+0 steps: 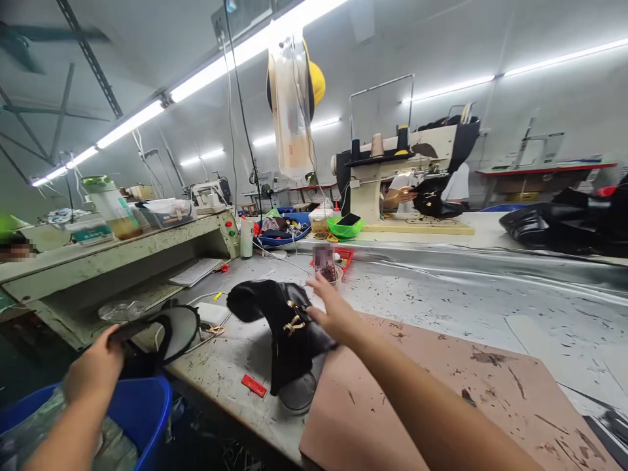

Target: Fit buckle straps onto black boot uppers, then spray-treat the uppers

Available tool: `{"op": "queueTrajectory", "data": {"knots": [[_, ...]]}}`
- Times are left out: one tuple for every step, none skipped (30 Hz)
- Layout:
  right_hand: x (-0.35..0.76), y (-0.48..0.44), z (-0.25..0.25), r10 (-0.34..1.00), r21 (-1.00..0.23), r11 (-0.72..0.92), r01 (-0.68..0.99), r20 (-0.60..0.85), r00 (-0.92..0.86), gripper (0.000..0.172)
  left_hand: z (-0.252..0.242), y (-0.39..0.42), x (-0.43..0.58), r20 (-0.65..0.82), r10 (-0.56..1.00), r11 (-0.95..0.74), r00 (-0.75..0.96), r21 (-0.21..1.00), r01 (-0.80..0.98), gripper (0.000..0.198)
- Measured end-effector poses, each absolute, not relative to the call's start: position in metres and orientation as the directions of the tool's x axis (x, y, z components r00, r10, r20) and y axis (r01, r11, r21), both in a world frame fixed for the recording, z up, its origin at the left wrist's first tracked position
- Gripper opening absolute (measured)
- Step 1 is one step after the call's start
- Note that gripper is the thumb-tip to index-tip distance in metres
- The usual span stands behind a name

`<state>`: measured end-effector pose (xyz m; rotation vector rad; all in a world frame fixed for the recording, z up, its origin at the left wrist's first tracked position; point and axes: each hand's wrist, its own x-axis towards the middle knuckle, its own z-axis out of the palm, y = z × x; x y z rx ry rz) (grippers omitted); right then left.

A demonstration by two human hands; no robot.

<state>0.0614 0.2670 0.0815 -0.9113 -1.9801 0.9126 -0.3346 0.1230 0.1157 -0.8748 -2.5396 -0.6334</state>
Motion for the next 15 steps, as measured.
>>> {"op": "queueTrajectory", "data": {"knots": [[0.058, 0.259, 0.076, 0.801, -0.826, 0.499, 0.263, 0.324, -0.503, 0.046, 0.126, 0.117, -0.326, 0.502, 0.464, 0.733, -0.730, 0.246, 0.634, 0.043], [0.058, 0.248, 0.071, 0.775, -0.833, 0.497, 0.242, 0.301, -0.555, 0.042, 0.135, 0.111, -0.315, 0.544, 0.446, 0.742, -0.710, 0.219, 0.634, 0.042], [0.059, 0.235, 0.065, 0.752, -0.851, 0.477, 0.222, 0.264, -0.604, 0.037, 0.142, 0.105, -0.301, 0.603, 0.438, 0.722, -0.667, 0.207, 0.661, 0.040], [0.062, 0.221, 0.060, 0.734, -0.879, 0.435, 0.196, 0.220, -0.642, 0.034, 0.147, 0.100, -0.286, 0.676, 0.443, 0.661, -0.588, 0.197, 0.724, 0.038], [0.066, 0.208, 0.054, 0.721, -0.916, 0.370, 0.157, 0.177, -0.670, 0.034, 0.150, 0.096, -0.270, 0.749, 0.448, 0.571, -0.488, 0.181, 0.801, 0.036], [0.072, 0.195, 0.049, 0.716, -0.952, 0.287, 0.107, 0.138, -0.685, 0.038, 0.151, 0.092, -0.252, 0.817, 0.445, 0.458, -0.368, 0.145, 0.877, 0.036], [0.078, 0.184, 0.043, 0.718, -0.981, 0.190, 0.045, 0.108, -0.688, 0.043, 0.150, 0.089, -0.233, 0.875, 0.427, 0.328, -0.231, 0.088, 0.941, 0.036], [0.086, 0.173, 0.038, 0.715, -0.996, 0.085, -0.033, 0.084, -0.694, 0.049, 0.147, 0.087, -0.212, 0.896, 0.433, 0.176, -0.099, 0.024, 0.984, 0.036], [0.094, 0.164, 0.034, 0.704, -0.993, -0.019, -0.114, 0.067, -0.707, 0.055, 0.143, 0.086, -0.192, 0.904, 0.427, 0.071, -0.013, -0.020, 0.997, 0.037], [0.103, 0.156, 0.030, 0.689, -0.977, -0.112, -0.183, 0.056, -0.722, 0.061, 0.138, 0.085, -0.171, 0.911, 0.408, -0.027, 0.063, -0.057, 0.998, 0.038], [0.113, 0.148, 0.027, 0.679, -0.955, -0.184, -0.234, 0.048, -0.733, 0.068, 0.133, 0.085, -0.150, 0.908, 0.400, -0.157, 0.121, -0.062, 0.986, 0.041], [0.123, 0.141, 0.025, 0.682, -0.935, -0.228, -0.273, 0.047, -0.730, 0.074, 0.126, 0.085, -0.130, 0.903, 0.388, -0.271, 0.184, -0.080, 0.959, 0.044], [0.134, 0.135, 0.025, 0.698, -0.921, -0.246, -0.302, 0.048, -0.715, 0.080, 0.119, 0.086, -0.110, 0.894, 0.370, -0.383, 0.252, -0.100, 0.918, 0.047], [0.145, 0.128, 0.025, 0.735, -0.913, -0.243, -0.327, 0.047, -0.677, 0.084, 0.111, 0.087, -0.091, 0.878, 0.359, -0.482, 0.318, -0.117, 0.868, 0.048], [0.157, 0.122, 0.026, 0.788, -0.908, -0.224, -0.354, 0.045, -0.614, 0.085, 0.102, 0.088, -0.073, 0.862, 0.347, -0.558, 0.370, -0.128, 0.820, 0.047]]}}
